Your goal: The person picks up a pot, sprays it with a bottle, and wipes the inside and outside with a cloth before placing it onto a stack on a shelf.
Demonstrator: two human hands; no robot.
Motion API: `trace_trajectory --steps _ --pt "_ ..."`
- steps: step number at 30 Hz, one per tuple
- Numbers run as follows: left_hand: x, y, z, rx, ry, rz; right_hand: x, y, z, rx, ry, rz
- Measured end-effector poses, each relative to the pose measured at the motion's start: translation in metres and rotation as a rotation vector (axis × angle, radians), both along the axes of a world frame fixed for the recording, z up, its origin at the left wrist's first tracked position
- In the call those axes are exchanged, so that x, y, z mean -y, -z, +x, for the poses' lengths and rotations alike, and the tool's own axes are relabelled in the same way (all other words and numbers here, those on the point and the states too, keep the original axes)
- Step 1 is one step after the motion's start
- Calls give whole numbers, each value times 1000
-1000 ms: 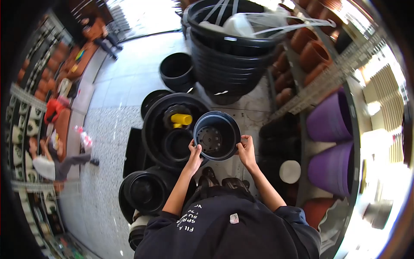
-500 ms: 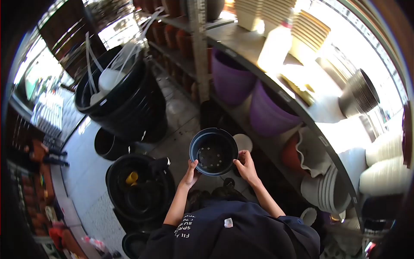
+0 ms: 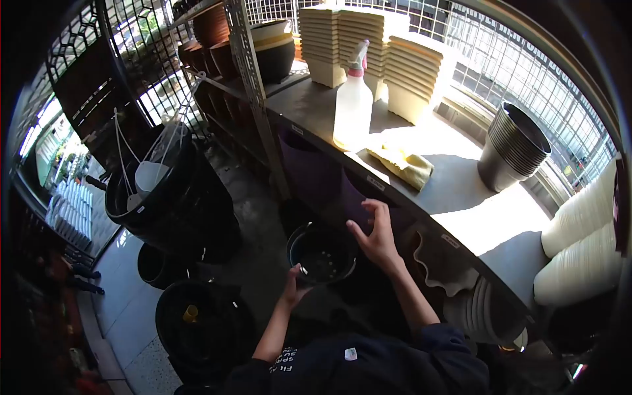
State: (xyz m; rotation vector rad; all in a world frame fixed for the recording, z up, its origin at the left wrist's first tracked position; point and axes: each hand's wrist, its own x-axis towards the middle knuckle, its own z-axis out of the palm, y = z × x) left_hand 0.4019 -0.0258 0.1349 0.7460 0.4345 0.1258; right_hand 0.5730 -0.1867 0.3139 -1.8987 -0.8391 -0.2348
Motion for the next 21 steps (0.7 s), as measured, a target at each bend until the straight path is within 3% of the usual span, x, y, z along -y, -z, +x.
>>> trace_trajectory --steps 4,7,12,13,14,18,19,20,21 --pt "-24 -7 -10 -67 -26 115 -57 -77 58 194 126 243" --pt "-27 -25 -18 -155 -109 133 -88 -120 104 336 217 287" --pt "-41 -43 -42 -195 -67 121 -137 -147 192 405 429 167" --pt "-45 -39 -47 -167 -50 131 -138 -156 191 419 384 117" --pt "-50 -38 -53 -145 -33 141 -146 -152 220 204 98 287" --pt "-68 -18 -67 -214 -118 67 -146 -159 208 170 137 242" --pt "-70 -23 -68 -216 -147 77 -142 -171 179 40 -71 412" --pt "-74 -34 -67 -227 -175 84 -138 -174 157 125 -179 527" --pt "-76 -41 -68 -245 -199 89 -132 -180 134 81 -214 495"
